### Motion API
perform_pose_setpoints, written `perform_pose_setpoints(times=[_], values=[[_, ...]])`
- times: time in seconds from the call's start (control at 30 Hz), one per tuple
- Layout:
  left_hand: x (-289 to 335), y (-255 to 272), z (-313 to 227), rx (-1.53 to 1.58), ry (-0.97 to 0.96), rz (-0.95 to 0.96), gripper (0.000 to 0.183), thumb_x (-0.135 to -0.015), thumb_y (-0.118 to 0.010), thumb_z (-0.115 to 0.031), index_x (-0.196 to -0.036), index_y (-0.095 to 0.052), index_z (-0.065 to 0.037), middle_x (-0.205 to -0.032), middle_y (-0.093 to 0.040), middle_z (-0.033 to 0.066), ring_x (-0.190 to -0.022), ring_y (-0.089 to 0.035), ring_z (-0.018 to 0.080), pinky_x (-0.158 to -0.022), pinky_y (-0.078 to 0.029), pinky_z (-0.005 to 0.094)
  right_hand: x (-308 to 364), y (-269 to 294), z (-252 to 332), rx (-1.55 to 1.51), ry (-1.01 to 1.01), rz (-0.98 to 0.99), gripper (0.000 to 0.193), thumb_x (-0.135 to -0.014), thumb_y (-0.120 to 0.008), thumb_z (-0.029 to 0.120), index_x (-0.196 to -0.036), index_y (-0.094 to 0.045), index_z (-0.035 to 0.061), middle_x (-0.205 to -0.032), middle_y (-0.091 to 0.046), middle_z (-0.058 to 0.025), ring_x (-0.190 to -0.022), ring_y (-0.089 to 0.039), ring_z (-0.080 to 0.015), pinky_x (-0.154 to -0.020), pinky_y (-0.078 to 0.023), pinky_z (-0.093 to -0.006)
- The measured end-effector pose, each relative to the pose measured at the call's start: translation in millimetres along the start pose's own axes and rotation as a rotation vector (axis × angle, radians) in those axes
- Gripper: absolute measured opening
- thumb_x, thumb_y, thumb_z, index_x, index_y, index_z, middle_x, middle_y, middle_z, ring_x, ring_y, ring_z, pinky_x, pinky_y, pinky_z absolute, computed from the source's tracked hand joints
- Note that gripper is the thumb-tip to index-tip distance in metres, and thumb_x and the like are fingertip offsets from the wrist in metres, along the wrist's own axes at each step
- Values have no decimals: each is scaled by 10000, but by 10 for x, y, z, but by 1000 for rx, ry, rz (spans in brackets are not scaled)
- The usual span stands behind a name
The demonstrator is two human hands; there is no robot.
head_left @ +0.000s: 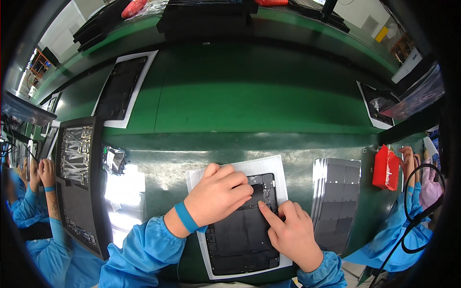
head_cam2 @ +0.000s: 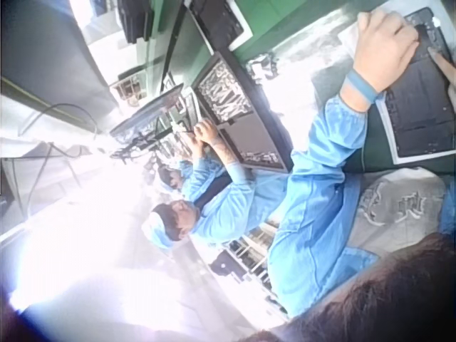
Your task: The person assembles tablet components by hand, applying tape strips to internal circuit board components and attaching a tablet screen to a tablet back panel.
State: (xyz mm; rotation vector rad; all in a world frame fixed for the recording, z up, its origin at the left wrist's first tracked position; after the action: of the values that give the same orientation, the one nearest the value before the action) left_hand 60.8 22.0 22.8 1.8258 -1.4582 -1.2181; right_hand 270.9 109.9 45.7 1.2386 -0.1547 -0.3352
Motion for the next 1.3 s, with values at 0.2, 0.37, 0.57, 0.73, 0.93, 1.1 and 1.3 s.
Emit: perform_pose_setpoints(times=[0.2,0.37,0.57,0.73,0.93,1.1,1.3], values=[[3,42,6,-46,-70,-2,140,-793,-744,-199,-898,-660,-163,-897,-567,-38,-895,-511,181,-796,-359,349,18,-27,6,13,-10,3,582,-701,-707,109,-1279,-667,165,-839,-415,-48,-742,-506,-210,-623,-459,-332],[18,24,28,11,-46,1,135,-790,-739,-194,-894,-661,-159,-908,-573,-40,-909,-509,183,-801,-357,349,43,-57,-9,12,-13,-5,596,-697,-706,107,-1286,-664,191,-840,-414,-48,-737,-506,-214,-619,-458,-336],[27,27,63,64,-29,25,138,-788,-741,-185,-903,-670,-154,-914,-573,-31,-918,-505,190,-809,-356,350,43,-49,-9,-10,-15,13,600,-691,-706,101,-1281,-671,203,-845,-411,-47,-736,-506,-215,-614,-457,-339],[-7,44,63,77,17,65,145,-760,-782,-194,-875,-701,-156,-936,-623,-33,-900,-539,191,-791,-352,345,22,14,-11,-74,-30,46,599,-650,-687,64,-1228,-703,218,-861,-411,-60,-743,-501,-232,-629,-461,-354],[-67,74,46,94,39,104,194,-696,-820,-175,-856,-713,-150,-919,-632,-27,-858,-539,204,-775,-351,348,20,79,-52,-113,-33,88,628,-627,-690,72,-1235,-702,228,-880,-421,-59,-745,-488,-227,-637,-453,-345],[-95,92,26,90,76,107,215,-645,-837,-142,-823,-715,-139,-869,-633,-12,-813,-534,219,-745,-361,356,43,165,-121,-198,-26,109,526,-713,-663,79,-1229,-675,179,-895,-448,-60,-748,-485,-211,-641,-453,-328],[-133,111,4,99,80,164,218,-642,-822,-121,-825,-706,-142,-862,-627,-25,-789,-529,206,-735,-370,349,108,258,-138,-277,-58,157,481,-777,-590,111,-1254,-652,127,-1032,-500,-113,-840,-522,-249,-700,-486,-340]])
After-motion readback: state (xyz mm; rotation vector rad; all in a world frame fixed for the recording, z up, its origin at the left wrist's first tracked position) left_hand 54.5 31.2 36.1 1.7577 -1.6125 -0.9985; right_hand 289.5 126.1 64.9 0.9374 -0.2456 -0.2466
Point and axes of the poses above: each hand's wrist, its own x-axis away from the middle knuckle, its own y-axis out of the back of the hand, z = x × y, the point moved 1 cm from there along -x, towards the middle knuckle
